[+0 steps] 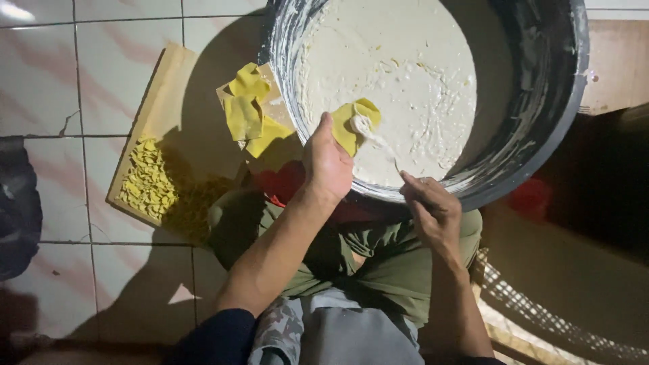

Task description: A person is sitting on the floor manually preparing snacks by scooping filling onto dough wrappers and folding them.

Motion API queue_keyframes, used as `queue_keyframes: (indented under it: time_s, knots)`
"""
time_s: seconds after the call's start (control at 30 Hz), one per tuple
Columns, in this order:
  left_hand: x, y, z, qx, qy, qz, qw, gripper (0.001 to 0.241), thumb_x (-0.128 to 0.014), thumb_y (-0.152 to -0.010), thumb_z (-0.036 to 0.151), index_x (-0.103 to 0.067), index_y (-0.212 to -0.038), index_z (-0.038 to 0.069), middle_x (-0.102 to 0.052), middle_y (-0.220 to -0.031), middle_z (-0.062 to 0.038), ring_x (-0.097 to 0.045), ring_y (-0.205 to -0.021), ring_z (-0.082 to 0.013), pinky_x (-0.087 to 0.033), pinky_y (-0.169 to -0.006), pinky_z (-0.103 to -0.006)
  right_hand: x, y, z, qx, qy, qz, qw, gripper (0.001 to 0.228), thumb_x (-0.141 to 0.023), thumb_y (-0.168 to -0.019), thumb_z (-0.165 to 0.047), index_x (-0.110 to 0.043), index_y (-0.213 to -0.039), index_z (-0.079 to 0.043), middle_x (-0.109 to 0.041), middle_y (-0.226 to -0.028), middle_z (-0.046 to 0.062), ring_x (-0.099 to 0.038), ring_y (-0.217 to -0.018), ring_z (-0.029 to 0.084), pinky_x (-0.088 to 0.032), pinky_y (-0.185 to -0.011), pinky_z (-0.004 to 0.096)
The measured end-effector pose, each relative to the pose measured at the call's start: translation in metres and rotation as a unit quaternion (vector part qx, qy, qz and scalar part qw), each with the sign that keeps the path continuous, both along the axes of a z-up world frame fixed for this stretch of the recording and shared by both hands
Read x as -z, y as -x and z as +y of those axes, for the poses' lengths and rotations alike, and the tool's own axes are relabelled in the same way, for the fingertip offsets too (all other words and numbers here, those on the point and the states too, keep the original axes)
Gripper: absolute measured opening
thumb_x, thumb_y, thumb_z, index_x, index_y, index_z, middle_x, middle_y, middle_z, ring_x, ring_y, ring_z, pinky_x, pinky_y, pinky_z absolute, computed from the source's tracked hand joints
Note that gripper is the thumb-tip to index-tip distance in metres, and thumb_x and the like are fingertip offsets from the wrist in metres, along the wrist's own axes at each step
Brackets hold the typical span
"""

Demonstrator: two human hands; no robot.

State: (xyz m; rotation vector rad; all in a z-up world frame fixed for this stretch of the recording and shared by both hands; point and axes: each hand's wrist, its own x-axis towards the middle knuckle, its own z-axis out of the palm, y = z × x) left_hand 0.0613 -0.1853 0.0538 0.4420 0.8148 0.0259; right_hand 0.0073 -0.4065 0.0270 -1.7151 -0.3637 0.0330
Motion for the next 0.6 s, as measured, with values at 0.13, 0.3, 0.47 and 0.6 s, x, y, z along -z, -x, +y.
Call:
queue_keyframes:
  time_s: [0.13, 0.3, 0.47, 0.6]
  knots:
    - [-0.044, 0.019, -0.017, 0.059, -0.119, -0.022, 0.991, 0.05, -0.058, -0.101, 0.037, -0.063, -0.129, -0.004, -0.067, -0.123, -0.025, -0.067, -0.108, -0.031, -0.052, -0.101, -0.0476, -0.041, 0.002, -0.001, -0.023, -0.018, 0.063, 0.998, 0.037, -0.065, -0.089, 0.007, -0.076, -0.123, -0.003, -0.071, -0.069, 0.017, -0.062, -0.05, 0.017, -0.048, -0.046, 0.033]
    - [-0.013, 0.022, -0.011, 0.039, -0.1, -0.044, 0.993, 0.048, -0.056, -0.103, 0.039, -0.063, -0.133, 0.002, -0.064, -0.135, -0.026, -0.066, -0.116, -0.034, -0.049, -0.105, -0.051, -0.065, 0.004, -0.017, -0.032, 0.049, 0.214, 0.975, 0.031, -0.059, -0.091, 0.008, -0.077, -0.116, 0.004, -0.07, -0.067, 0.018, -0.061, -0.056, 0.019, -0.05, -0.05, 0.04]
    - [-0.012, 0.026, 0.006, 0.086, -0.051, -0.05, 0.994, 0.043, -0.058, -0.102, 0.044, -0.065, -0.131, 0.013, -0.066, -0.131, -0.021, -0.069, -0.11, -0.0335, -0.055, -0.095, -0.051, -0.048, 0.003, -0.016, 0.045, 0.049, 0.149, 0.987, 0.02, -0.07, -0.096, -0.004, -0.075, -0.115, -0.002, -0.062, -0.074, 0.012, -0.054, -0.068, 0.016, -0.045, -0.063, 0.037]
    - [-0.037, 0.041, 0.004, 0.138, -0.018, -0.034, 0.99, 0.034, -0.065, -0.098, 0.037, -0.068, -0.118, 0.01, -0.072, -0.115, -0.023, -0.074, -0.094, -0.0382, -0.063, -0.075, -0.0516, -0.028, -0.004, 0.018, 0.066, -0.048, 0.026, 0.996, 0.035, -0.084, -0.082, 0.003, -0.076, -0.116, -0.001, -0.043, -0.054, -0.001, -0.039, -0.053, 0.007, -0.032, -0.052, 0.025]
